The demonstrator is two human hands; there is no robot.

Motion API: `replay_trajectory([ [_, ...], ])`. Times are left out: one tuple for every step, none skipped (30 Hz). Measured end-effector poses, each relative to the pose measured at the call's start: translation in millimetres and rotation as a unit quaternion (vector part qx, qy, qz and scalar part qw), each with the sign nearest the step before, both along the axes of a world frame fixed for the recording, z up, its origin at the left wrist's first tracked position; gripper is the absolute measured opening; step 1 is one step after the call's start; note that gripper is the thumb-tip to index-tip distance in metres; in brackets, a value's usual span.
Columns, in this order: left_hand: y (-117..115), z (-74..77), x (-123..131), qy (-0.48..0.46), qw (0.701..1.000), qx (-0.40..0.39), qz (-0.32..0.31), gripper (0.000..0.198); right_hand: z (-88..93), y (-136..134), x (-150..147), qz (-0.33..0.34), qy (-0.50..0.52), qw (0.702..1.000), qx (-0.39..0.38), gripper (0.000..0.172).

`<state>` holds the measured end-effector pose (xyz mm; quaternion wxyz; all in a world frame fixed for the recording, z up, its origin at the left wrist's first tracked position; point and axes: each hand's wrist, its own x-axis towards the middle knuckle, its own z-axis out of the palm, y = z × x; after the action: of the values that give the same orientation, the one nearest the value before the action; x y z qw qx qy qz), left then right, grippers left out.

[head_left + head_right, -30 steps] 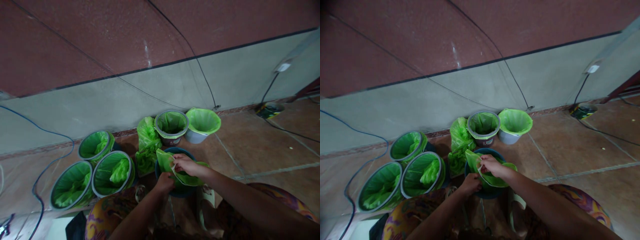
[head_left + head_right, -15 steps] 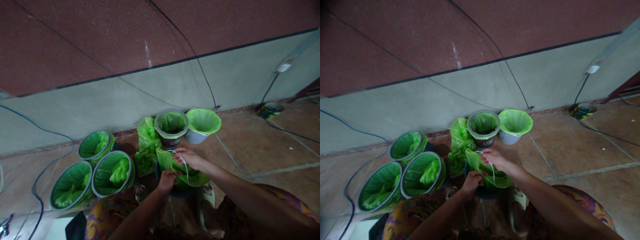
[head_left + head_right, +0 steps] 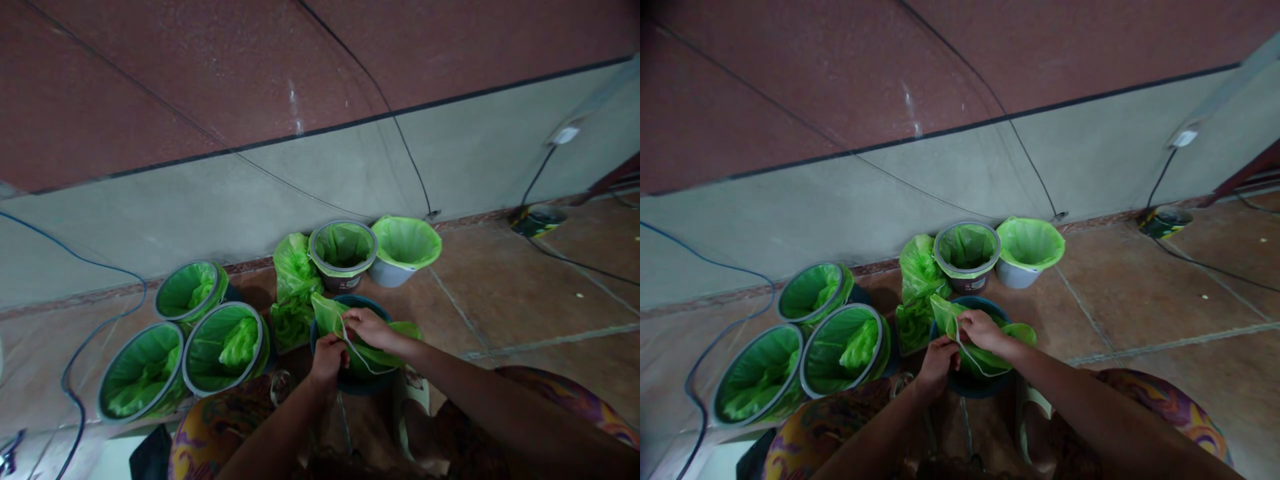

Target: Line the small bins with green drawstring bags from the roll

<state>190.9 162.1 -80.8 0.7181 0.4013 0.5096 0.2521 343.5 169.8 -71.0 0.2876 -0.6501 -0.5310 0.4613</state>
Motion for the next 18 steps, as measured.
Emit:
replay_trajectory([
  [0.4,0.4,0.1,0.005,1.0,0.005,-0.001,0.01,4.5,0.3,0.2,-0.01,-0.016,1.0,-0.001,0.027],
  [0.8,0.7,0.2,0.01,1.0,0.011,-0.004,0.011,8.7,0.1,-0.1,-0.013,-0.032,0.999,-0.008,0.032],
  [1.1,0.8,0.4,0.016,1.0,0.017,-0.009,0.011,12.2,-0.5,-0.9,-0.007,-0.05,0.999,-0.018,0.037],
  [1.3,0.7,0.4,0.022,0.999,0.023,-0.013,0.011,14.6,-1.7,-2.2,0.004,-0.069,0.997,-0.023,0.04],
  [1.2,0.3,0.5,0.027,0.999,0.027,-0.017,0.01,15.8,-3.3,-3.7,0.017,-0.088,0.996,-0.022,0.039],
  [1.0,-0.4,0.5,0.032,0.999,0.03,-0.02,0.01,16.0,-4.9,-5.2,0.027,-0.103,0.994,-0.013,0.035],
  [0.8,-1.3,0.5,0.037,0.999,0.029,-0.023,0.01,15.3,-6.4,-6.4,0.033,-0.11,0.993,-0.003,0.029],
  [0.5,-2.4,0.4,0.042,0.998,0.027,-0.024,0.011,14.2,-7.4,-6.7,0.034,-0.107,0.994,0.006,0.024],
  [0.2,-3.4,0.2,0.048,0.998,0.023,-0.024,0.011,13.0,-7.7,-6.0,0.03,-0.098,0.995,0.012,0.02],
  [0.1,-4.1,0.0,0.052,0.998,0.019,-0.024,0.011,12.3,-7.3,-4.1,0.026,-0.086,0.996,0.013,0.02],
  [0.2,-4.4,-0.3,0.05,0.998,0.013,-0.023,0.012,12.0,-6.1,-1.3,0.024,-0.074,0.997,0.009,0.021],
  [0.5,-4.0,-0.7,0.041,0.999,0.005,-0.021,0.015,12.5,-4.5,2.1,0.023,-0.067,0.997,0.004,0.025],
  [0.9,-2.9,-1.0,0.026,0.999,-0.005,-0.023,0.019,13.3,-2.7,5.4,0.022,-0.065,0.998,0.0,0.028],
  [1.3,-1.3,-1.2,0.006,0.999,-0.017,-0.026,0.024,14.3,-1.3,8.0,0.023,-0.063,0.998,-0.003,0.031],
  [1.7,0.8,-1.3,-0.016,0.999,-0.031,-0.033,0.027,15.1,-0.7,9.2,0.023,-0.057,0.998,-0.006,0.033],
  [2.0,3.1,-1.3,-0.036,0.998,-0.045,-0.04,0.027,15.1,-1.2,8.6,0.021,-0.041,0.999,-0.009,0.033],
  [2.2,5.4,-1.1,-0.052,0.996,-0.057,-0.047,0.025,14.3,-2.8,5.9,0.014,-0.012,1.0,-0.016,0.033],
  [2.3,7.4,-0.9,-0.066,0.994,-0.067,-0.052,0.023,12.5,-5.6,1.3,0.001,0.031,0.999,-0.028,0.033],
])
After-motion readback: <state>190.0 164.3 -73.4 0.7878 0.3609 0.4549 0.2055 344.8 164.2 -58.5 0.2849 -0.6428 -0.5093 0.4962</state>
